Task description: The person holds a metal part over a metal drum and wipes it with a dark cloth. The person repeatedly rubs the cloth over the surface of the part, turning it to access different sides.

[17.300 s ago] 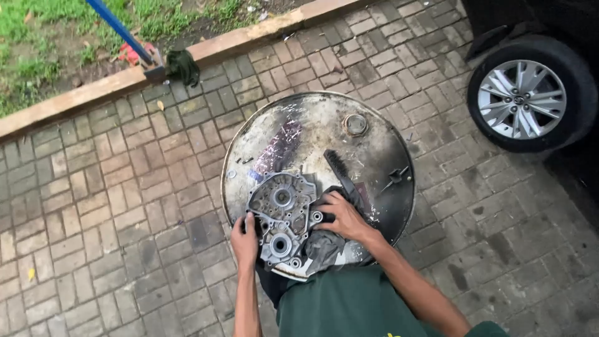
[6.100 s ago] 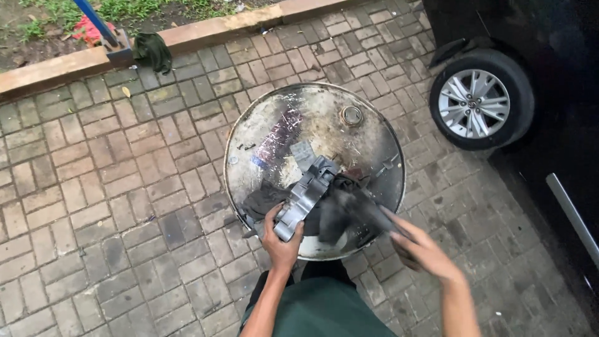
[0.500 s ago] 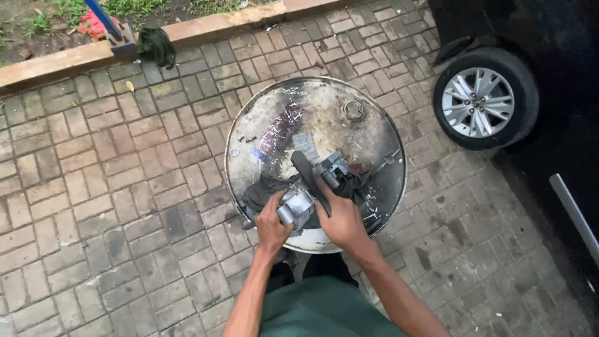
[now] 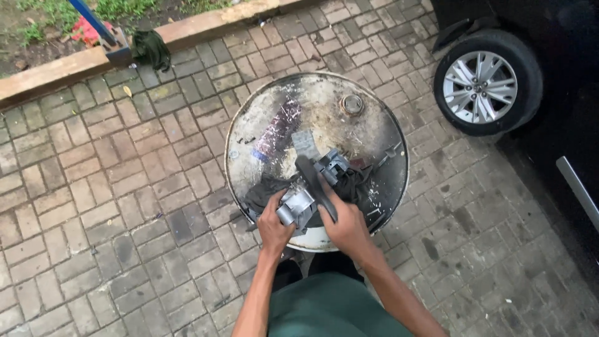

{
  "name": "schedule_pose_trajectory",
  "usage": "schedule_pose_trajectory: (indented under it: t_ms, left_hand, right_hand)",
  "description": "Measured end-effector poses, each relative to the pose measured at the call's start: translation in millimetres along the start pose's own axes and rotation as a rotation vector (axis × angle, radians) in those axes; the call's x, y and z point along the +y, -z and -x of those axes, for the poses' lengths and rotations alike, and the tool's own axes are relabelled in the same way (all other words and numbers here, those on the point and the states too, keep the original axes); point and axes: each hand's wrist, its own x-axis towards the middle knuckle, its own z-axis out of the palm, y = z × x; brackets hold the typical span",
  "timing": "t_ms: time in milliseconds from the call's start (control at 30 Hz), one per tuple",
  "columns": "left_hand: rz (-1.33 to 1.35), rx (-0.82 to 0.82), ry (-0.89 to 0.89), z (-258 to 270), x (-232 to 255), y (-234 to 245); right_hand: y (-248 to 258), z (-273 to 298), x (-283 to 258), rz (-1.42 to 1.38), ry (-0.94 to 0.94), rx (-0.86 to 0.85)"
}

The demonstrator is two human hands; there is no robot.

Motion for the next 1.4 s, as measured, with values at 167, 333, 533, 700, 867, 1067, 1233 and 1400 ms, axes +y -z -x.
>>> schedule_pose_trajectory:
  t_ms: [167,333,533,700,867,1067,1233,1400]
  left_hand:
    - [0.028,0.004,0.059,-0.7,-3.7,-0.1]
    - [0.074,0.0,0.223,-6.5,14.2,14.0]
    - [0.104,0.001,0.252,-8.7,7.7,17.0]
    - [0.066,0.021,0.172,-4.6,10.6,13.0]
    - [0.137,0.062,0.247,-3.5,20.4,13.2]
    - [0.111,0.065,0.243,-9.2,22.4,13.2]
    - [0.131,0.085,0.239,-8.0,26.6,12.9]
    - [0.043,0.072,0.109,-9.2,32.4,7.9]
  right_hand:
    - [-9.7,49.3,63.2,-0.069,0.067,-0.012]
    - [-10.1,78.8,78.5,-0.298,-0.199,-0.008]
    - [-14.4,69.6,59.4,-0.612,-0.166,0.161]
    - [-4.0,43.8,21.2,-0.599,0.11,0.186]
    - [11.2,12.3,-4.1,-0.359,0.249,0.103]
    - [-5.4,25.2,-0.4,-0.199,0.207,0.097]
    - [-9.2,52.0,23.8,-0.263,0.189,0.147]
    - [-1.7,3.9,-6.6,-0.065,0.124,0.063]
